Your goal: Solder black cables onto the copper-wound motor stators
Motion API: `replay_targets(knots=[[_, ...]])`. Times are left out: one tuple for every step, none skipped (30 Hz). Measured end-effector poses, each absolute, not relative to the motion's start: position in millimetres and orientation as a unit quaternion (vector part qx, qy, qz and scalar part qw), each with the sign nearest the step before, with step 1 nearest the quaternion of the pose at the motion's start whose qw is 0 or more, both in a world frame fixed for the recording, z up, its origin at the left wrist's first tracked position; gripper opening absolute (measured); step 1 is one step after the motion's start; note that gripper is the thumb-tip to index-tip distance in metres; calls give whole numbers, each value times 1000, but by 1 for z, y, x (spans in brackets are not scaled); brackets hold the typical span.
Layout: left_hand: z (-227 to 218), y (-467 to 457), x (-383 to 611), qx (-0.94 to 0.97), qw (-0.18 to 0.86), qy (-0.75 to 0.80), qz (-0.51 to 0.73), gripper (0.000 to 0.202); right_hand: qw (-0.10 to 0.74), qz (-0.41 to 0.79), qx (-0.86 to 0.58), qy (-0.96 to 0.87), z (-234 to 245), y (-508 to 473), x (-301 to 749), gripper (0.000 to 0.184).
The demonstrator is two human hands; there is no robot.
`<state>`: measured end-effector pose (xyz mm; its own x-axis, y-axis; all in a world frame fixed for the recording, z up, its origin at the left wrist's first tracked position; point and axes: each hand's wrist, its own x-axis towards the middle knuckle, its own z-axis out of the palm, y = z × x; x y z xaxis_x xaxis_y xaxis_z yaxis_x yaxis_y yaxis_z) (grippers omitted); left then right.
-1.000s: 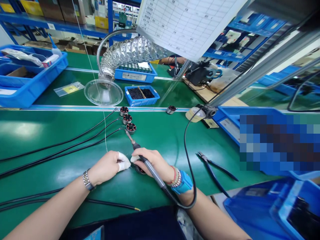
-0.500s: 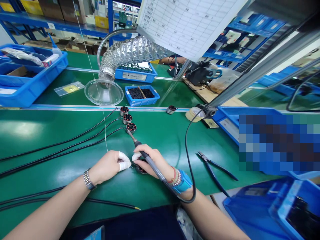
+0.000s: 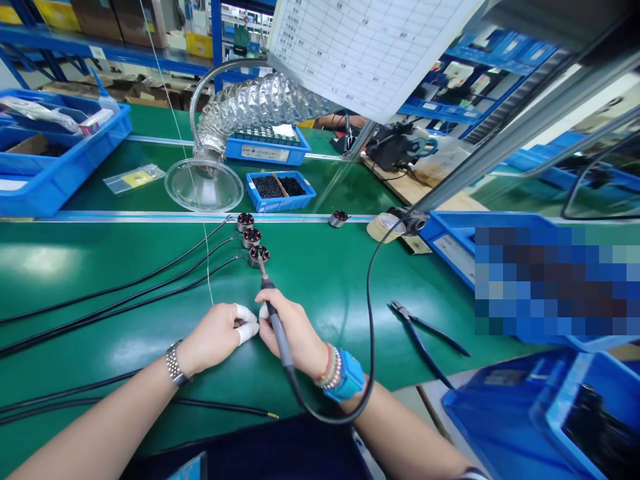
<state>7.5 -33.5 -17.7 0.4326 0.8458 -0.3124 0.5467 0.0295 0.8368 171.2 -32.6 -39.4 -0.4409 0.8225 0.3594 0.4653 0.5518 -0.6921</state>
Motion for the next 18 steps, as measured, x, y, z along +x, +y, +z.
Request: replay_targets(knots=[[-17,-33,7,685,502,509,143,30,353,229,-396,-816,-40,-35,172,35],[-17,-32,7,686,505,506,136,31,360,203,-393,-821,-40,-39,174,32],[-16,-32,6,683,511,506,129,32,371,179,-391,-823,-40,-44,178,28],[-16,-31,6,678,521,505,122,33,382,162,-390,-822,-40,-49,183,25],[-16,-31,6,670,533,504,118,33,390,150,-391,-820,-41,-55,188,24],[-16,-30,6,661,544,503,116,33,395,141,-392,-818,-43,-60,193,24],[-17,-30,6,653,556,502,115,33,396,134,-393,-819,-45,-66,197,25],[-18,-30,7,644,566,502,115,33,395,126,-392,-821,-48,-70,200,27],[-20,-30,7,634,577,502,116,33,394,117,-389,-825,-52,-73,202,28],[-21,-31,7,623,589,501,118,33,395,104,-386,-827,-55,-75,203,29],[-23,-31,8,610,603,500,122,33,399,86,-381,-830,-59,-75,203,29],[-25,-32,8,595,620,496,125,33,405,67,-375,-831,-62,-74,203,29],[-27,-32,8,580,637,492,129,32,410,51,-370,-832,-65,-72,202,29],[-29,-33,8,565,651,489,133,32,413,39,-366,-833,-67,-70,201,29],[-30,-33,8,553,661,487,138,32,413,32,-363,-834,-69,-68,199,28],[-30,-34,8,545,667,487,144,31,412,29,-362,-836,-70,-66,198,28],[-30,-34,9,540,669,487,151,31,412,30,-361,-836,-70,-65,196,27],[-30,-35,9,538,667,490,158,30,412,33,-361,-836,-70,-64,195,27]])
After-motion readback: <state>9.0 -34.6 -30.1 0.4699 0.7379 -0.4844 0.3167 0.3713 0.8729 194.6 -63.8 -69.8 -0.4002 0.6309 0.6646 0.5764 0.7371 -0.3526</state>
